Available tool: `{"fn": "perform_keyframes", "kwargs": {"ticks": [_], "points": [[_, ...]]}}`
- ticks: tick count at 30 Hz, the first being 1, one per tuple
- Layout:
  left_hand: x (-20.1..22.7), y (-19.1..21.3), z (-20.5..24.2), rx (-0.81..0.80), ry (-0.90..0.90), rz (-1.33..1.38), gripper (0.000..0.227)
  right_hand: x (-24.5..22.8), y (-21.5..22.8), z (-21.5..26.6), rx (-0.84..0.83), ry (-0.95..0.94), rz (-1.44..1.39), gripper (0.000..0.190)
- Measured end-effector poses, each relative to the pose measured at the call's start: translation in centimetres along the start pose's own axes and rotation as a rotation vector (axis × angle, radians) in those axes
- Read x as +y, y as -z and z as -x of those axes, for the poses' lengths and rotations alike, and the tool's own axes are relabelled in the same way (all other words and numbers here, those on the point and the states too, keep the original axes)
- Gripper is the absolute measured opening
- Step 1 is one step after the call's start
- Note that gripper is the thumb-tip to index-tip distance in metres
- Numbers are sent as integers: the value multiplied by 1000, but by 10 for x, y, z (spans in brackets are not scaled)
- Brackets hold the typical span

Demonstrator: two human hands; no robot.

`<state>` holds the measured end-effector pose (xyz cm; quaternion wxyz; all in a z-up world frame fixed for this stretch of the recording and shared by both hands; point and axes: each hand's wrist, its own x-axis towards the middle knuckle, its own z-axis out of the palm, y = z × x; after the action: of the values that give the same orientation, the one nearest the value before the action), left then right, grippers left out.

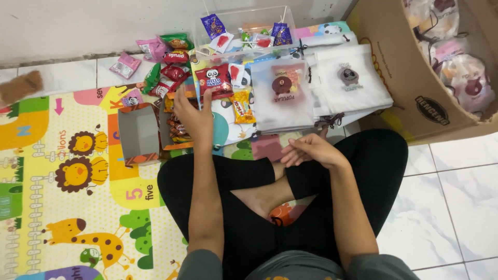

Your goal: Packing various small snack packets into individual gift bags while sitting on the floor.

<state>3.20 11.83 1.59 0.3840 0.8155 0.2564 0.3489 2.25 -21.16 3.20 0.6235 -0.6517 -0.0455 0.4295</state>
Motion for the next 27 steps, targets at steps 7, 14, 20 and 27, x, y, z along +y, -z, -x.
{"fn": "perform_keyframes", "kwargs": {"ticks": [7, 14, 20, 27], "points": [[-18, 9, -1, -29, 149, 213, 32, -1, 4, 2, 20, -20, -3, 45], [35, 20, 14, 26, 195, 778, 22, -29, -3, 30, 138, 126, 126, 32], [66, 0, 61, -580, 121, 776, 14, -41, -10, 46, 368, 435, 68, 40], [75, -10, 84, -759, -122, 601, 20, -9, 18, 44, 493, 433, -100, 15]]}}
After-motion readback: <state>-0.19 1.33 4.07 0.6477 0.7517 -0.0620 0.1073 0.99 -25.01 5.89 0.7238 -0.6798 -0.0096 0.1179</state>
